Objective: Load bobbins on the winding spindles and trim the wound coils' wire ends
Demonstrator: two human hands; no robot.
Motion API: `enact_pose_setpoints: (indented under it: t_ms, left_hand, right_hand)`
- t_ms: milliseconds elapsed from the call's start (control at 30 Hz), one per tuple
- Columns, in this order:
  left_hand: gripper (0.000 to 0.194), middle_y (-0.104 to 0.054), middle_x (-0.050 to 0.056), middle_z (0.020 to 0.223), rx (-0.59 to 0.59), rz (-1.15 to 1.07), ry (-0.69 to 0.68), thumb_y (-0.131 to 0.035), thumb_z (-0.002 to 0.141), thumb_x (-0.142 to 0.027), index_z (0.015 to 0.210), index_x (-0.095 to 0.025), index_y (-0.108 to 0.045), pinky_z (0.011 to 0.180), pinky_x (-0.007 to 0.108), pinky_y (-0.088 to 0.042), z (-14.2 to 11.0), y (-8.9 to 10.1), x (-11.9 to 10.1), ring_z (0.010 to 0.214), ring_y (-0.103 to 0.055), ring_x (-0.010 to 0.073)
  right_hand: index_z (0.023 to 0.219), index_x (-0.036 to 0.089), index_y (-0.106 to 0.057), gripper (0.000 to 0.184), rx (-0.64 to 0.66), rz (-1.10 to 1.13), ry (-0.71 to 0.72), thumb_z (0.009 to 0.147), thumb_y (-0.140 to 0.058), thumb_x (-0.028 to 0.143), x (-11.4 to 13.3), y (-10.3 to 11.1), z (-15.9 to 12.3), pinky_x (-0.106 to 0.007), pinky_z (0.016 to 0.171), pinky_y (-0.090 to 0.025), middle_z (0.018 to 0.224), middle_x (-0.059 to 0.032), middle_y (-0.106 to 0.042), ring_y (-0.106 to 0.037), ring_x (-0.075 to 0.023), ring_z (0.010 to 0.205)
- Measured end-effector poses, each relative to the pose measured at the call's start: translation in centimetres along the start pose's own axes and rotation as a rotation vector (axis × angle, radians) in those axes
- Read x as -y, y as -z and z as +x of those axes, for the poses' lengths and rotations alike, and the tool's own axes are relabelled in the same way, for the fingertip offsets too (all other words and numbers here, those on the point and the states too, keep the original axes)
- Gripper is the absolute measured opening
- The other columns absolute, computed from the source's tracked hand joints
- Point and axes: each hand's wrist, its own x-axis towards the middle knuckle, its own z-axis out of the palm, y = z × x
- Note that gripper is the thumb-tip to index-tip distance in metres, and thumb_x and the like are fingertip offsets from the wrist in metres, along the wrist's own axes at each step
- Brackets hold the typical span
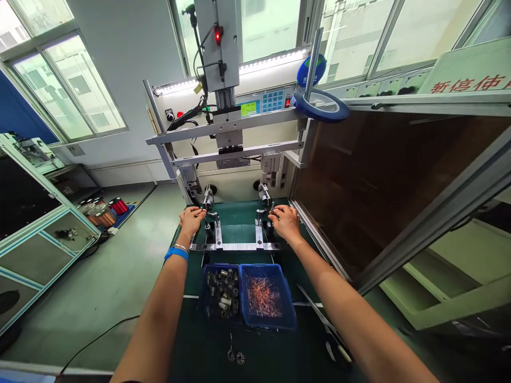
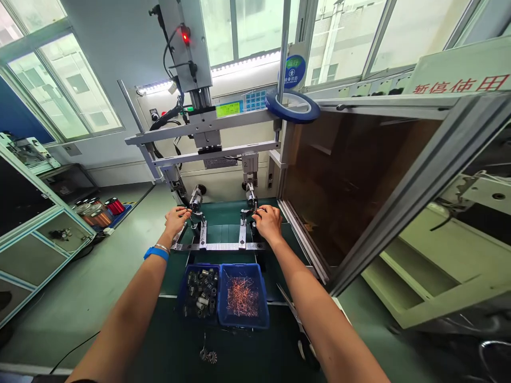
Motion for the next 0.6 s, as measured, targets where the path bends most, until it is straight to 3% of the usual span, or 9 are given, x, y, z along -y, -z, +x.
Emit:
enact_pose_setpoints:
  t_ms: [133,233,333,433,500,600]
  left_hand:
    - [0.016,-0.06,0.007,0.12,0.094,0.006,-0.06,-0.069,0.083,-0.029,0.094,-0.017,-0.07,0.105,0.045,-0.032,1.0,1.6,-0.2,0.123,-0.043,0.026]
    - [0.02,-0.058,0.007,0.122,-0.032,0.043,0.015,-0.067,0.085,-0.036,0.096,-0.02,-0.071,0.105,0.052,-0.028,-0.3,0.9,-1.2,0.126,-0.037,0.0302]
    - [0.028,-0.052,0.009,0.127,-0.215,0.078,0.143,-0.059,0.09,-0.042,0.104,-0.022,-0.071,0.101,0.057,-0.026,-2.3,-1.2,-2.4,0.127,-0.031,0.0354]
    - [0.03,-0.048,0.011,0.129,-0.298,0.103,0.204,-0.056,0.091,-0.042,0.108,-0.022,-0.071,0.098,0.058,-0.026,-3.3,-2.6,-3.0,0.127,-0.027,0.0386]
    - [0.028,-0.048,0.011,0.129,-0.283,0.112,0.183,-0.056,0.091,-0.04,0.107,-0.023,-0.072,0.098,0.057,-0.025,-2.9,-2.5,-2.7,0.126,-0.026,0.0384]
    - [0.02,-0.054,0.006,0.124,-0.147,0.106,0.075,-0.059,0.089,-0.036,0.1,-0.029,-0.074,0.099,0.05,-0.028,-1.5,-1.2,-1.4,0.122,-0.033,0.0338]
  right_hand:
    - [0.088,0.02,-0.071,0.018,-0.001,0.015,-0.012,0.082,-0.058,0.031,0.1,0.0,0.0,-0.046,0.087,-0.035,0.116,-0.0076,-0.061,-0.04,-0.0308,0.111]
    - [0.087,0.021,-0.071,0.017,-0.01,0.024,-0.007,0.082,-0.058,0.031,0.3,0.1,0.0,-0.045,0.087,-0.034,0.115,-0.0072,-0.062,-0.041,-0.0303,0.111]
    - [0.086,0.021,-0.071,0.017,-0.017,0.024,-0.006,0.083,-0.058,0.03,0.5,0.3,0.1,-0.044,0.086,-0.034,0.114,-0.0074,-0.062,-0.041,-0.0302,0.111]
    - [0.086,0.021,-0.072,0.016,-0.014,0.017,-0.007,0.083,-0.059,0.03,0.5,0.3,0.0,-0.044,0.087,-0.035,0.114,-0.0071,-0.063,-0.042,-0.0299,0.111]
    - [0.088,0.021,-0.072,0.016,-0.01,0.013,-0.003,0.083,-0.059,0.029,0.3,0.2,0.0,-0.043,0.087,-0.036,0.115,-0.0068,-0.062,-0.042,-0.0292,0.111]
    - [0.091,0.02,-0.072,0.017,-0.011,0.009,-0.001,0.083,-0.06,0.029,0.0,0.0,0.0,-0.043,0.087,-0.036,0.116,-0.0063,-0.062,-0.042,-0.0282,0.112]
